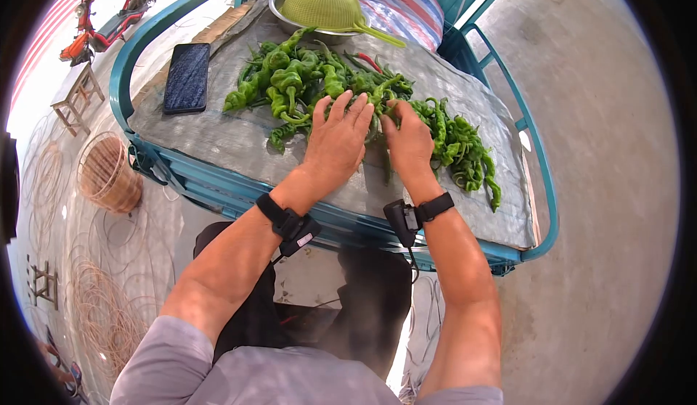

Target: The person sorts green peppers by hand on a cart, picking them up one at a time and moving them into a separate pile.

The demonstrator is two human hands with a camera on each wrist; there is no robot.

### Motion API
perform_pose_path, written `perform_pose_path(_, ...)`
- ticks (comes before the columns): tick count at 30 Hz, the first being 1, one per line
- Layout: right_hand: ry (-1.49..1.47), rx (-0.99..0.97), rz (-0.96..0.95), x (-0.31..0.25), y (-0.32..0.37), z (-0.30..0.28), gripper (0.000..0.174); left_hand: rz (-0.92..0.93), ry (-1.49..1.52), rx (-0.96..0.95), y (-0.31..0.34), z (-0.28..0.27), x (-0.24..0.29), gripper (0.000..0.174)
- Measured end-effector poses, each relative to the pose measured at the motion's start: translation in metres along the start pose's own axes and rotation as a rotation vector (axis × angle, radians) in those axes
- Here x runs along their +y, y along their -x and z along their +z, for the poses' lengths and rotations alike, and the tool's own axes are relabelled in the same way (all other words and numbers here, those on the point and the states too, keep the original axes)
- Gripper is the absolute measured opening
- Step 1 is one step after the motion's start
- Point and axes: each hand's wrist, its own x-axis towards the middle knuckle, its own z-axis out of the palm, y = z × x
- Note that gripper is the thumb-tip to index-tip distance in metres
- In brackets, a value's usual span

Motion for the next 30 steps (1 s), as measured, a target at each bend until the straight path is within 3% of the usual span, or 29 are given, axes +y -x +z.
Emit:
perform_pose_path(5,-0.663,0.137,0.167,0.014,-0.006,-0.018,0.025,0.022,-0.041,0.012,0.000,-0.002,0.002,0.054)
perform_pose_path(8,-0.856,0.217,0.238,0.006,-0.007,-0.026,0.022,0.012,-0.042,0.029,0.000,-0.001,0.004,0.051)
perform_pose_path(12,-0.955,0.120,0.162,-0.007,-0.011,-0.031,0.016,-0.010,-0.049,0.049,-0.002,-0.001,0.006,0.049)
perform_pose_path(18,-1.038,0.266,0.029,-0.022,-0.021,-0.034,0.014,-0.038,-0.049,0.047,-0.002,0.001,0.005,0.053)
perform_pose_path(20,-1.324,0.137,0.230,-0.015,-0.027,-0.023,0.014,-0.052,-0.062,0.022,-0.003,0.001,0.006,0.057)
perform_pose_path(22,-1.526,-0.022,0.428,-0.013,-0.025,-0.012,0.016,-0.077,-0.012,0.112,-0.005,0.003,0.008,0.059)
perform_pose_path(24,-1.380,-0.216,0.590,-0.011,-0.014,0.000,0.024,-0.064,0.014,0.132,-0.005,0.000,0.007,0.060)
perform_pose_path(27,-1.106,-0.189,0.452,-0.014,-0.002,-0.004,0.032,-0.016,0.010,0.052,0.000,-0.002,0.004,0.059)
perform_pose_path(30,-0.778,-0.339,0.438,-0.013,0.001,-0.014,0.038,-0.018,-0.002,-0.015,0.001,-0.002,0.006,0.055)
